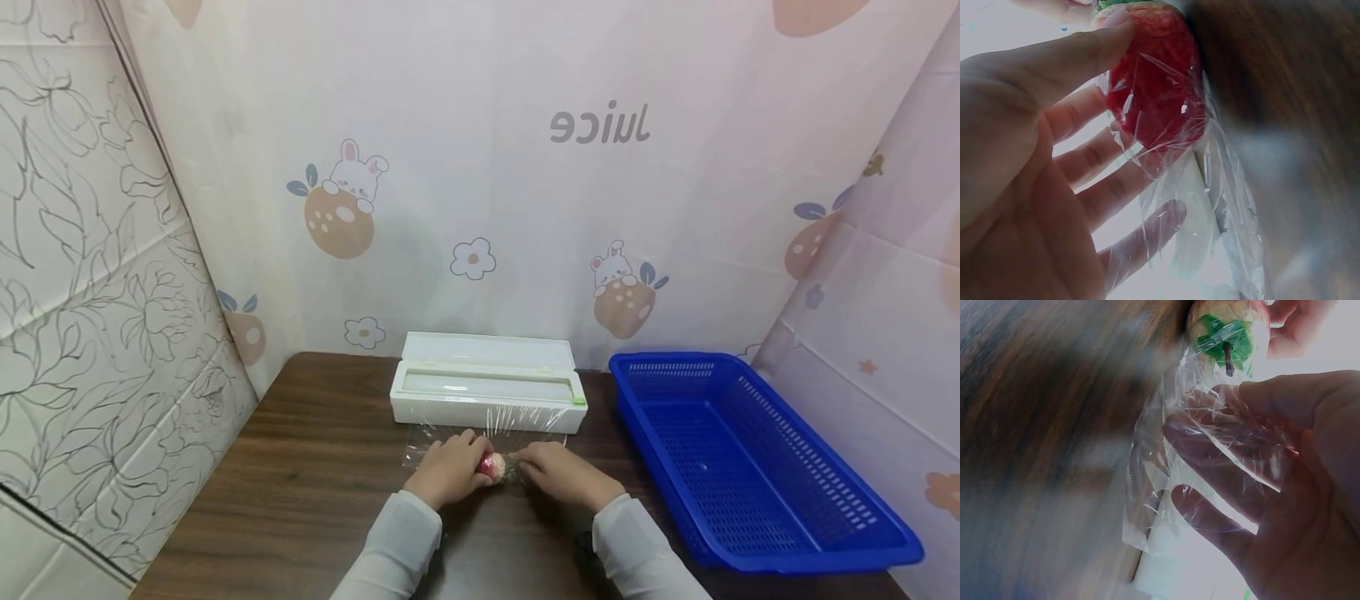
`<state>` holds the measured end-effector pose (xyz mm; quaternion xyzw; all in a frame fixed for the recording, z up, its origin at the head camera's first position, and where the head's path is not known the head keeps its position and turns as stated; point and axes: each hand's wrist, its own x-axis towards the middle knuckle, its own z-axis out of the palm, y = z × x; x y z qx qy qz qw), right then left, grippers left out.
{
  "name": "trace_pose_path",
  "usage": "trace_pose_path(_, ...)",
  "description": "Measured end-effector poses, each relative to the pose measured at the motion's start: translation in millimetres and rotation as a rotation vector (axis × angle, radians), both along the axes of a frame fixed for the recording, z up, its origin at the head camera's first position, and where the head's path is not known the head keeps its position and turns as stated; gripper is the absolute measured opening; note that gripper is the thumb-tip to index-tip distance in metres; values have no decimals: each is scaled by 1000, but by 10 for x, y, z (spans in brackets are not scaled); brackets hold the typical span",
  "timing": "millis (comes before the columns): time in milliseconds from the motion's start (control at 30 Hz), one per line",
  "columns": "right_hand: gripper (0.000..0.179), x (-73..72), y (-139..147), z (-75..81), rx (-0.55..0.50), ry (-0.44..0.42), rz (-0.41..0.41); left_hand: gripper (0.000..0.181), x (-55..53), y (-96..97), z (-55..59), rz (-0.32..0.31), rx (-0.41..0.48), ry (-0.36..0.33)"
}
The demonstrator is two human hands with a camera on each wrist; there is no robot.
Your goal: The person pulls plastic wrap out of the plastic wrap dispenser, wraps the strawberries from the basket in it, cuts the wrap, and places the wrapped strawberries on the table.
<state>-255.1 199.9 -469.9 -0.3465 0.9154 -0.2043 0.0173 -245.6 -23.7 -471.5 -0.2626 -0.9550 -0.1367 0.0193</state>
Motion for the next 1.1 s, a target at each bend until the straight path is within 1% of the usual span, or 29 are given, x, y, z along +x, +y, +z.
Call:
trace_pose_path(67,25,-2,13,6,0,1,-15,35,-17,4,5,-3,-9,-10)
trace_pose_path(133,26,-1,12,11,5,28,-30,36,-37,7,14,-3,-16,-25)
trace_pose_path(200,27,9,-1,25,8,81,-63,37,-61,9,23,-2,-28,-37)
trace_pose_path(367,26,46,-68,79,20,253,-159,41,-104,10,53,-3,-47,-66)
trace_pose_path(433,25,59,-110,91,-2,310,-164,42,-116,9,68,-3,-50,-79)
trace_pose_path(533,24,92,-189,96,-57,350,-139,42,-137,9,77,-3,-55,-94)
trace_pose_path(667,25,135,-290,50,-88,336,-112,41,-171,7,76,-8,-58,-92)
trace_pose_path(867,35,167,-366,-61,-94,291,-128,40,-208,-3,69,-16,-55,-109)
trace_pose_path(967,36,153,-382,-103,-91,269,-145,40,-228,-9,62,-20,-49,-116)
trace_pose_path(1100,33,110,-403,-134,-91,257,-161,40,-249,-32,53,5,38,-150)
